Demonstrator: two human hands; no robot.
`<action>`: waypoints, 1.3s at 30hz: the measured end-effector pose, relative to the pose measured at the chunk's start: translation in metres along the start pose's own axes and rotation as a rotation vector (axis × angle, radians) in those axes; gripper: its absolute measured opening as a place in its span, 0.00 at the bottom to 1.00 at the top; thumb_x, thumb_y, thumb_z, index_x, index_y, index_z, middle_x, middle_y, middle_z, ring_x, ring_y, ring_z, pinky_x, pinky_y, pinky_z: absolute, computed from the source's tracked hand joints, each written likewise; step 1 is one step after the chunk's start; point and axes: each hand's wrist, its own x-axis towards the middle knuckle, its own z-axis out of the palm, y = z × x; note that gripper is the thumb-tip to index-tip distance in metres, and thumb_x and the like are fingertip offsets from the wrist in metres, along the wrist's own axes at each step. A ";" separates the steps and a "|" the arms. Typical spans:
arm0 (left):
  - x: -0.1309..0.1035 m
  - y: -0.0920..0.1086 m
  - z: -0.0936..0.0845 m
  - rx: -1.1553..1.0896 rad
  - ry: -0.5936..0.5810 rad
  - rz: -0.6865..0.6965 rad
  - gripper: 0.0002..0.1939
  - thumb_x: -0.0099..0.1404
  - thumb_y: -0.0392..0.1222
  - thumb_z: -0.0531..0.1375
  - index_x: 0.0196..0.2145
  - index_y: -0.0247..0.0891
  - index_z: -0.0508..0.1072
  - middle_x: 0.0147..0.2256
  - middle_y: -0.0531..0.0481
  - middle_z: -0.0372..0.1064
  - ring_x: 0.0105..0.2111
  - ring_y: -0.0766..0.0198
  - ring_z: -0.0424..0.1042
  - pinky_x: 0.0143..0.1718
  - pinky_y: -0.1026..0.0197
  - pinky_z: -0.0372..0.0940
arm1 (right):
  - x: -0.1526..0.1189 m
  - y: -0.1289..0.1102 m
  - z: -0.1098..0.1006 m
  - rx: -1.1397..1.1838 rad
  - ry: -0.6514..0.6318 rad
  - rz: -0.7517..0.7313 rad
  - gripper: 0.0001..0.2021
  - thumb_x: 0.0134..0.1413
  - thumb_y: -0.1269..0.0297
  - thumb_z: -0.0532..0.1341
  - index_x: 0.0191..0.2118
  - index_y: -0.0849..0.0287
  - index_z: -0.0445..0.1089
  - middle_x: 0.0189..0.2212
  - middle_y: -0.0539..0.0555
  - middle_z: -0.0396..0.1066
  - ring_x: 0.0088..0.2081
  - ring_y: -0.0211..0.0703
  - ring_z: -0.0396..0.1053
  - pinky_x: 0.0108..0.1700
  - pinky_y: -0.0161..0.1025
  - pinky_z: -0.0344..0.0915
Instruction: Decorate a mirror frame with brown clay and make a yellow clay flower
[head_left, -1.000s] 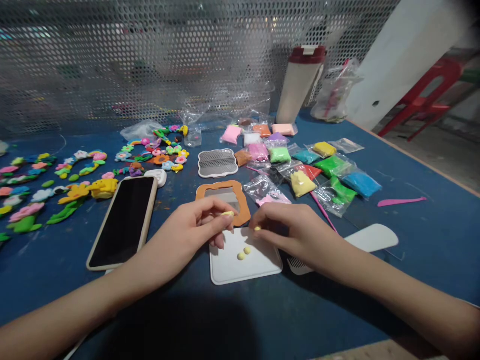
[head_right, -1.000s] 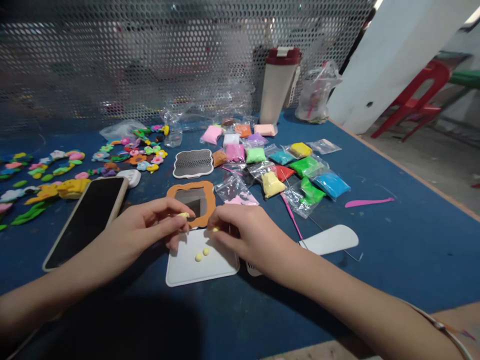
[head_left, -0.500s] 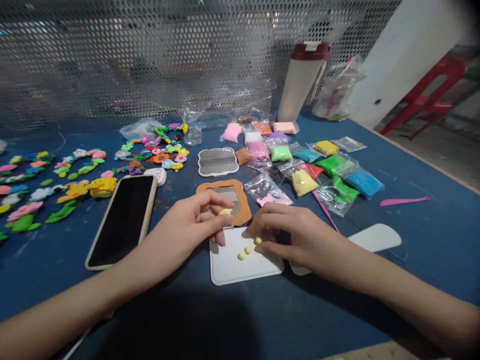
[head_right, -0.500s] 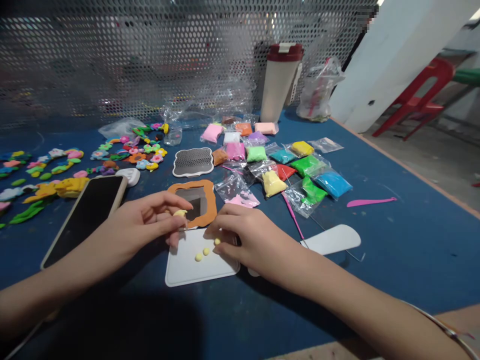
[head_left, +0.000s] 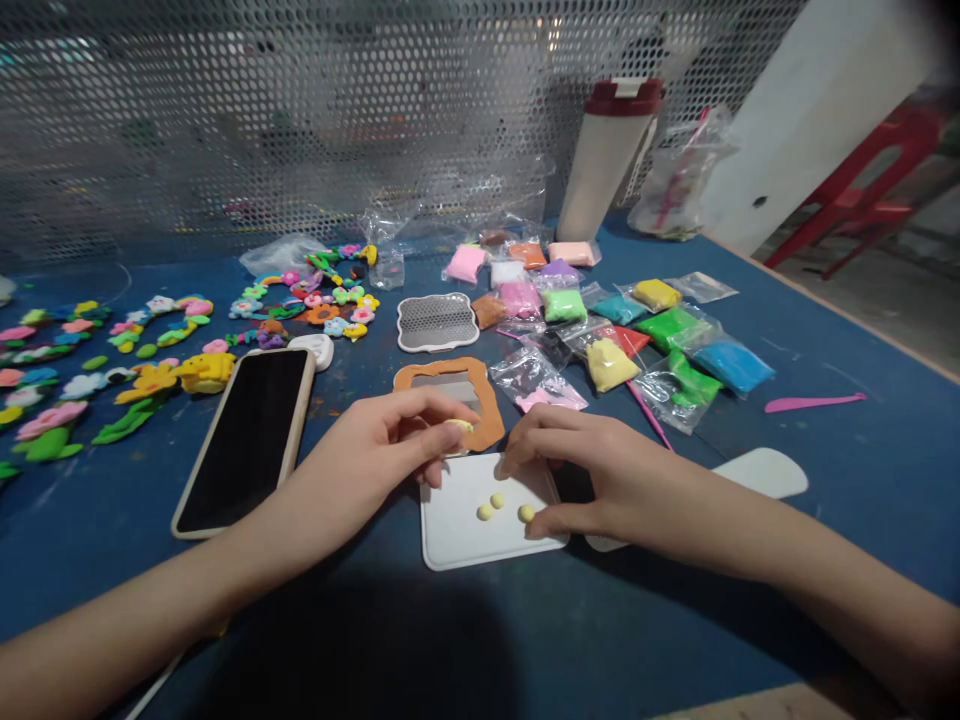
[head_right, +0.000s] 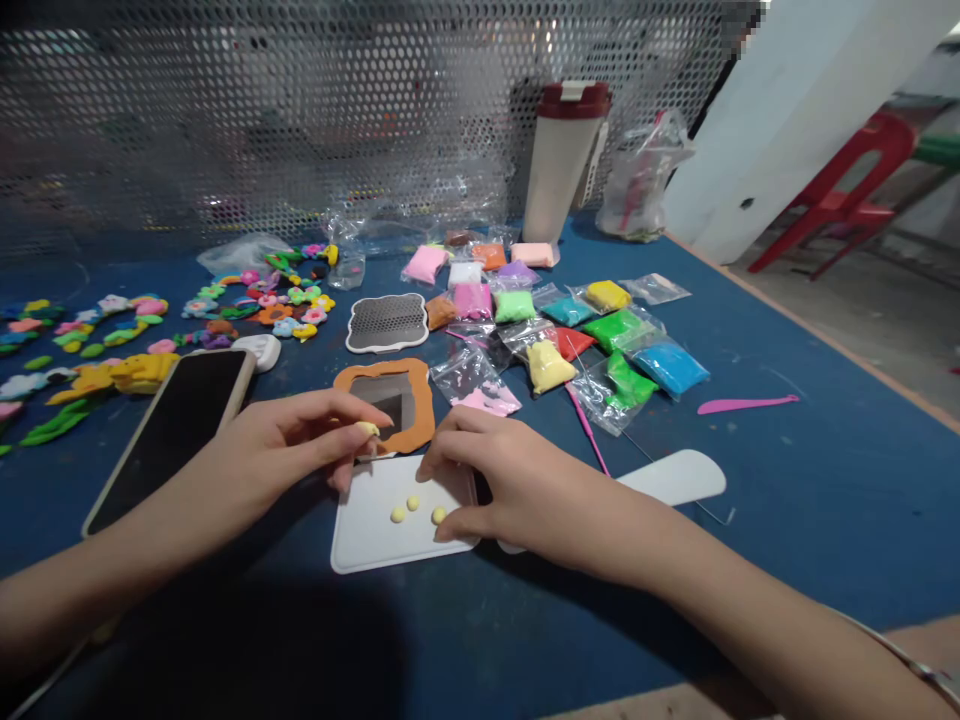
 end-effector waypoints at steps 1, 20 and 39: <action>0.000 0.000 0.000 0.023 0.002 -0.004 0.11 0.61 0.48 0.59 0.38 0.41 0.72 0.26 0.56 0.67 0.24 0.71 0.66 0.28 0.66 0.62 | -0.001 0.000 -0.001 0.006 -0.013 0.000 0.14 0.46 0.66 0.66 0.41 0.58 0.68 0.39 0.52 0.62 0.38 0.40 0.65 0.39 0.36 0.63; -0.004 0.005 0.003 0.098 -0.010 -0.033 0.14 0.62 0.51 0.55 0.39 0.41 0.71 0.22 0.57 0.65 0.25 0.66 0.66 0.30 0.64 0.60 | -0.001 0.000 0.003 -0.016 0.062 -0.021 0.10 0.62 0.67 0.49 0.37 0.58 0.67 0.39 0.55 0.63 0.39 0.41 0.64 0.43 0.39 0.63; -0.004 0.006 0.003 0.120 -0.009 -0.023 0.12 0.63 0.49 0.56 0.41 0.40 0.70 0.22 0.57 0.64 0.24 0.67 0.66 0.28 0.64 0.60 | 0.002 -0.002 0.002 -0.063 0.242 -0.016 0.10 0.58 0.77 0.50 0.36 0.59 0.65 0.35 0.54 0.65 0.37 0.41 0.64 0.38 0.38 0.62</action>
